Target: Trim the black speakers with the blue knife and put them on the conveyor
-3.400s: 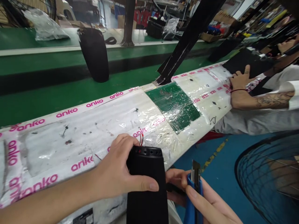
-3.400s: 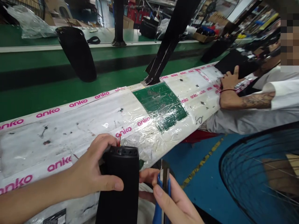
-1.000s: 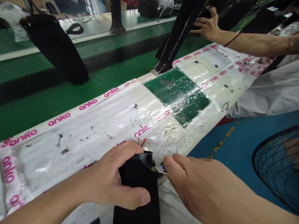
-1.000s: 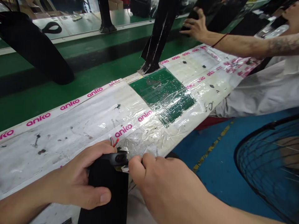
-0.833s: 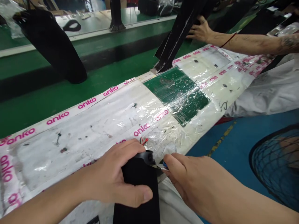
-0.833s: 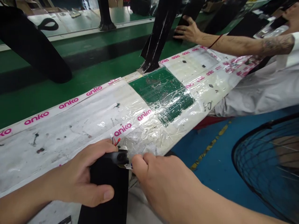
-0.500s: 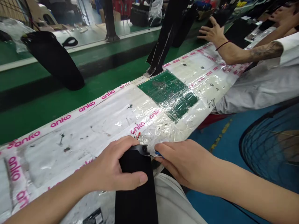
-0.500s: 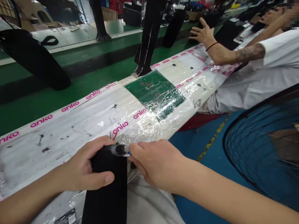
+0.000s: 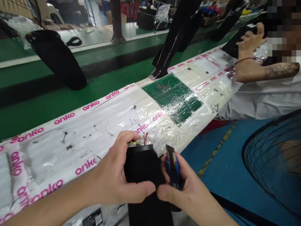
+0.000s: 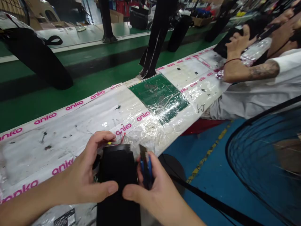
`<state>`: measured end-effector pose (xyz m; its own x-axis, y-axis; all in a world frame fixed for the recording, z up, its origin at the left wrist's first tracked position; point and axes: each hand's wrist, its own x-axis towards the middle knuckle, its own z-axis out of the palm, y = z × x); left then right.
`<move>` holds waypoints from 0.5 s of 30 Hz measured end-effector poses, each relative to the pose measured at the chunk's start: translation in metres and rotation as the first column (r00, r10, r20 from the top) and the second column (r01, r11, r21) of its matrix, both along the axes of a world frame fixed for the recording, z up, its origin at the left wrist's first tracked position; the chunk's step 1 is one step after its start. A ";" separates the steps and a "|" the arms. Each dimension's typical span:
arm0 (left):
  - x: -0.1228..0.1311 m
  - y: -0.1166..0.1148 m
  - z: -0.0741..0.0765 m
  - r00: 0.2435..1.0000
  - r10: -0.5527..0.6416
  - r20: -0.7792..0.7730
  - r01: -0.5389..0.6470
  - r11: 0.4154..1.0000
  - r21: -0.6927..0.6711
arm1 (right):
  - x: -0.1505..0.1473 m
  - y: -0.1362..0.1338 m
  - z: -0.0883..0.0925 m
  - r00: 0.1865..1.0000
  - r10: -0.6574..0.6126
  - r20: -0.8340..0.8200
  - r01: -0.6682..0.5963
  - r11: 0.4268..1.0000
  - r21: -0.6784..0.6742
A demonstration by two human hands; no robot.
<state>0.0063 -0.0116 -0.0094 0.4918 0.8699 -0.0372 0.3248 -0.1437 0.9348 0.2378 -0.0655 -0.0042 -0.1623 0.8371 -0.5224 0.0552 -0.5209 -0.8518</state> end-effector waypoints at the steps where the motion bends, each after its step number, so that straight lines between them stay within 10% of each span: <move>1: -0.002 0.001 0.000 0.999 -0.030 -0.012 0.030 0.999 -0.025 | 0.006 -0.002 -0.003 0.998 -0.057 0.005 0.057 0.998 -0.004; 6: -0.008 0.015 0.003 0.979 -0.202 -0.027 0.196 0.968 -0.156 | 0.029 -0.007 -0.011 0.992 -0.123 -0.014 0.123 0.992 -0.043; 15: 0.004 0.006 -0.003 0.995 -0.098 0.025 0.101 0.961 -0.256 | 0.023 -0.009 -0.018 0.981 -0.145 -0.131 0.137 0.988 -0.070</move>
<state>0.0099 -0.0056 -0.0124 0.5773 0.7786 -0.2460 0.3096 0.0700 0.9483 0.2611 -0.0740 -0.0219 -0.1175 0.8242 -0.5540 -0.1359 -0.5660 -0.8131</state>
